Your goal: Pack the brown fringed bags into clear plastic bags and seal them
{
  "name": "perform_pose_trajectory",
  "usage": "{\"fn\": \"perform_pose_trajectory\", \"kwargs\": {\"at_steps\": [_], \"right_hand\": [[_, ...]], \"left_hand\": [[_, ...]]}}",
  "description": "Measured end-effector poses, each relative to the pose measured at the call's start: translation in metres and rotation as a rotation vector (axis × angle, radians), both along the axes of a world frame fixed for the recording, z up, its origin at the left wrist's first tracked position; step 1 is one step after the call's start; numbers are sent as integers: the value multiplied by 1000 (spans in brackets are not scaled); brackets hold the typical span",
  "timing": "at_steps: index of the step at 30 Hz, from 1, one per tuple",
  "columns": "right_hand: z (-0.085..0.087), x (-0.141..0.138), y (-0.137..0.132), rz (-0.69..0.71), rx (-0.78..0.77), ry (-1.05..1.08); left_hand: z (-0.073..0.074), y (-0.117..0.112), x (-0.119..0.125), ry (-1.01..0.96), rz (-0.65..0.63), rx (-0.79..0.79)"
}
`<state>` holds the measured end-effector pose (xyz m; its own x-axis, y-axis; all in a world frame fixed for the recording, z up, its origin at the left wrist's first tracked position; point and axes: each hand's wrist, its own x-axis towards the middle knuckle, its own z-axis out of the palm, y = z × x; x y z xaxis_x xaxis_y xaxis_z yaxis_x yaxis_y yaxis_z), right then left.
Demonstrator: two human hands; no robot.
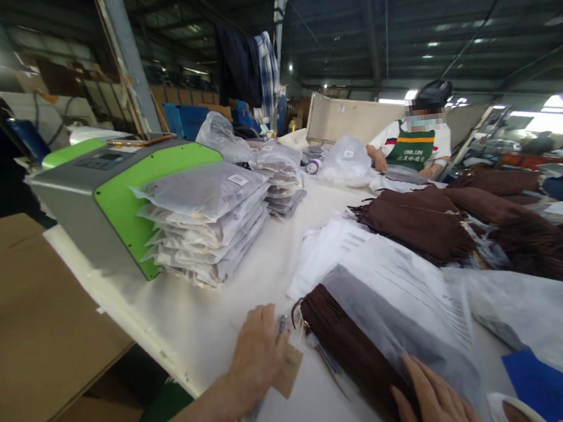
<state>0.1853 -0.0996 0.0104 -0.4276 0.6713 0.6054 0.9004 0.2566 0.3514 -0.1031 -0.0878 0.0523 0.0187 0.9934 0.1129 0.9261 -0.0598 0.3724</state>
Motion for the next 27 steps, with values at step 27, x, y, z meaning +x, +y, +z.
{"fn": "perform_pose_trajectory", "kwargs": {"at_steps": [27], "right_hand": [[9,-162,-12,28,-724,610]], "left_hand": [[0,42,-3,-166,82,-230]]}}
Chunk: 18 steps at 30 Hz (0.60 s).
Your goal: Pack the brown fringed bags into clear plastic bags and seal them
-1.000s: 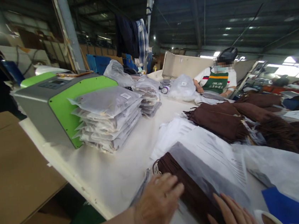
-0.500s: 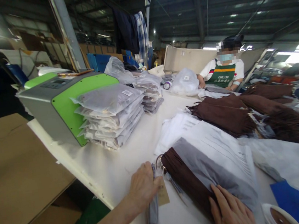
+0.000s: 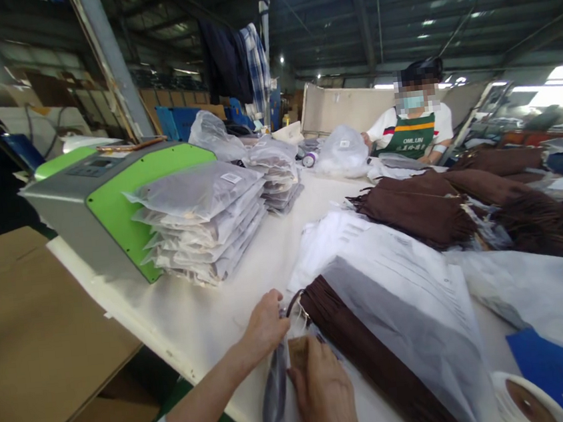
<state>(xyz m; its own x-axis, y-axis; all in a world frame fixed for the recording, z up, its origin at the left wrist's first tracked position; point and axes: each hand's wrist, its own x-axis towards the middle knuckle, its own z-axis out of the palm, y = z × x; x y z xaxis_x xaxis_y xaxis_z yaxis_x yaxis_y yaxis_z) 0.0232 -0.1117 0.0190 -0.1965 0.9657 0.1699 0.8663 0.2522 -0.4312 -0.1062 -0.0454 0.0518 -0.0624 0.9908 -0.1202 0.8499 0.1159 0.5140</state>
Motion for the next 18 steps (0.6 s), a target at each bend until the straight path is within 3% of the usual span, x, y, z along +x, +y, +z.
{"fn": "perform_pose_trajectory", "kwargs": {"at_steps": [3,5,9,14,18], "right_hand": [[14,6,18,-58,-366,225],[29,23,35,-1,-473,330],[56,61,73,17,-384,315],[65,84,102,-17,-287,158],[62,86,91,-104,-97,35]], "left_hand": [[1,-3,-3,-3,-30,52],[2,-4,-2,42,-117,177],[5,6,6,164,-442,505],[-2,24,28,273,-800,618],[-10,28,42,348,-876,642]]}}
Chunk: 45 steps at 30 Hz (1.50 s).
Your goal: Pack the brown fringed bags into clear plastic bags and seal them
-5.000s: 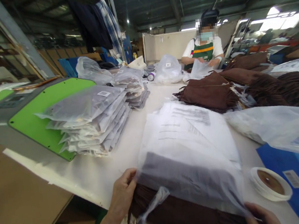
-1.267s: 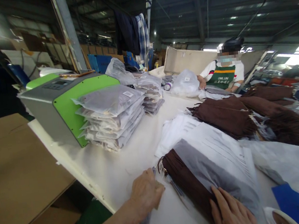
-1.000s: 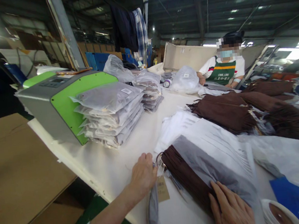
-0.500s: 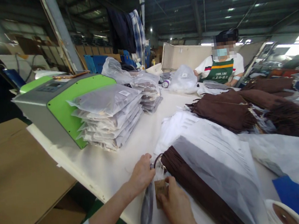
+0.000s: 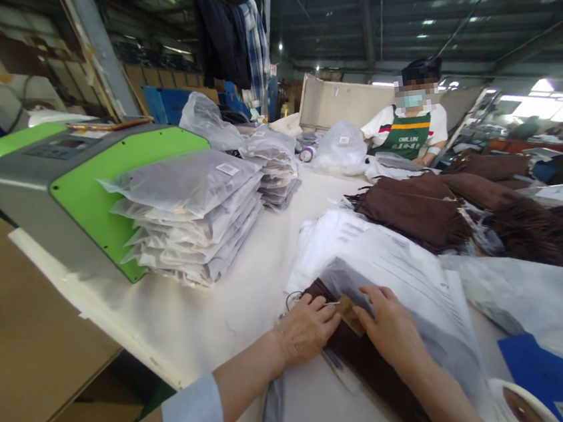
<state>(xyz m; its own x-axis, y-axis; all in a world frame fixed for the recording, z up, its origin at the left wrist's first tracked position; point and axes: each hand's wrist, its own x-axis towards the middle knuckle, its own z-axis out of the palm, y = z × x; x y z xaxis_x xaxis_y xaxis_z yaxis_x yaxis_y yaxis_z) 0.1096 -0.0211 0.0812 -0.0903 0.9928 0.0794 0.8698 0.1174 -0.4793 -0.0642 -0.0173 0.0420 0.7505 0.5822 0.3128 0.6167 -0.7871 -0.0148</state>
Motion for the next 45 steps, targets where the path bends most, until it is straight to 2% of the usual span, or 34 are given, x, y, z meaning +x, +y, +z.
{"fn": "perform_pose_trajectory", "kwargs": {"at_steps": [5,6,8,10,11,12,14,17,21,26,30,32,34,36,38,40,45], "right_hand": [[-22,11,-36,42,376,-450],[-27,16,-40,34,417,-507],[-36,25,-42,37,433,-562],[-39,33,-37,32,376,-544],[-38,37,-33,4,331,-511],[-36,40,-28,-44,280,-457],[-31,46,-20,-153,178,-331],[-25,50,-13,-218,112,-215],[-25,50,-16,-140,145,-173],[-29,42,-28,-27,180,-168],[-37,34,-36,51,328,-377],[-43,32,-37,45,440,-528],[-46,30,-35,24,501,-580],[-47,26,-30,21,531,-555],[-45,20,-25,36,548,-487],[-42,10,-20,67,550,-425],[-29,-29,0,127,513,-386]], "left_hand": [[7,-5,-7,-119,37,-89],[9,-7,-12,-185,98,-93],[11,-15,-27,-323,337,-140],[8,-24,-44,-402,594,-268],[5,-29,-52,-410,646,-341],[0,-34,-60,-400,630,-393],[-9,-42,-72,-355,478,-381],[-19,-47,-76,-213,288,-171],[-14,-38,-57,3,158,89],[-3,-18,-23,43,-57,184],[-6,-12,-19,7,-90,206],[-10,-14,-22,-46,-19,202],[-13,-17,-26,-161,163,112],[-14,-19,-27,-340,397,-150],[-13,-19,-27,-484,538,-447],[-10,-18,-25,-555,571,-619],[-6,-14,-21,-649,608,-715]]}}
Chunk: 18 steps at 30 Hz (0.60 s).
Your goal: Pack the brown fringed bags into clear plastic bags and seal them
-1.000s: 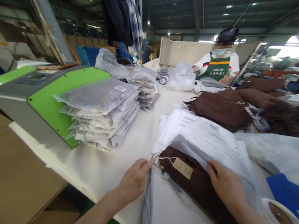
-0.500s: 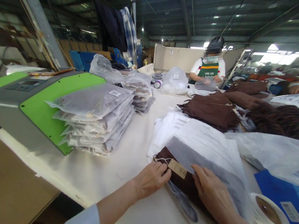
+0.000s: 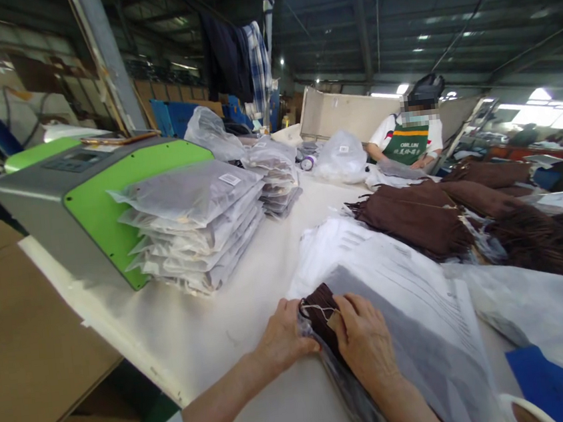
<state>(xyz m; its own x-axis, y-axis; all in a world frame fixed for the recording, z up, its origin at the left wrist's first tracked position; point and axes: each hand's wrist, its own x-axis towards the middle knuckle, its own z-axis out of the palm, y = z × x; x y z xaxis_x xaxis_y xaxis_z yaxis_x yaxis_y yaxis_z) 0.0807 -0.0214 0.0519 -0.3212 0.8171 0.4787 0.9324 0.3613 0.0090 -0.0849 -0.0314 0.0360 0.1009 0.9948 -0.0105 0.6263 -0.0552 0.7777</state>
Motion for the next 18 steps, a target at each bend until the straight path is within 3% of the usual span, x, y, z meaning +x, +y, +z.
{"fn": "perform_pose_trajectory", "kwargs": {"at_steps": [5,10,14,18], "right_hand": [[17,-31,42,2,-125,-87],[20,-39,75,73,-284,-246],[21,-42,74,171,-393,-312],[25,-51,63,238,-492,-314]], "left_hand": [[3,1,2,-77,67,-43],[6,1,4,-146,103,-119],[7,-6,13,-254,118,-116],[-5,-15,27,-372,143,-30]]}}
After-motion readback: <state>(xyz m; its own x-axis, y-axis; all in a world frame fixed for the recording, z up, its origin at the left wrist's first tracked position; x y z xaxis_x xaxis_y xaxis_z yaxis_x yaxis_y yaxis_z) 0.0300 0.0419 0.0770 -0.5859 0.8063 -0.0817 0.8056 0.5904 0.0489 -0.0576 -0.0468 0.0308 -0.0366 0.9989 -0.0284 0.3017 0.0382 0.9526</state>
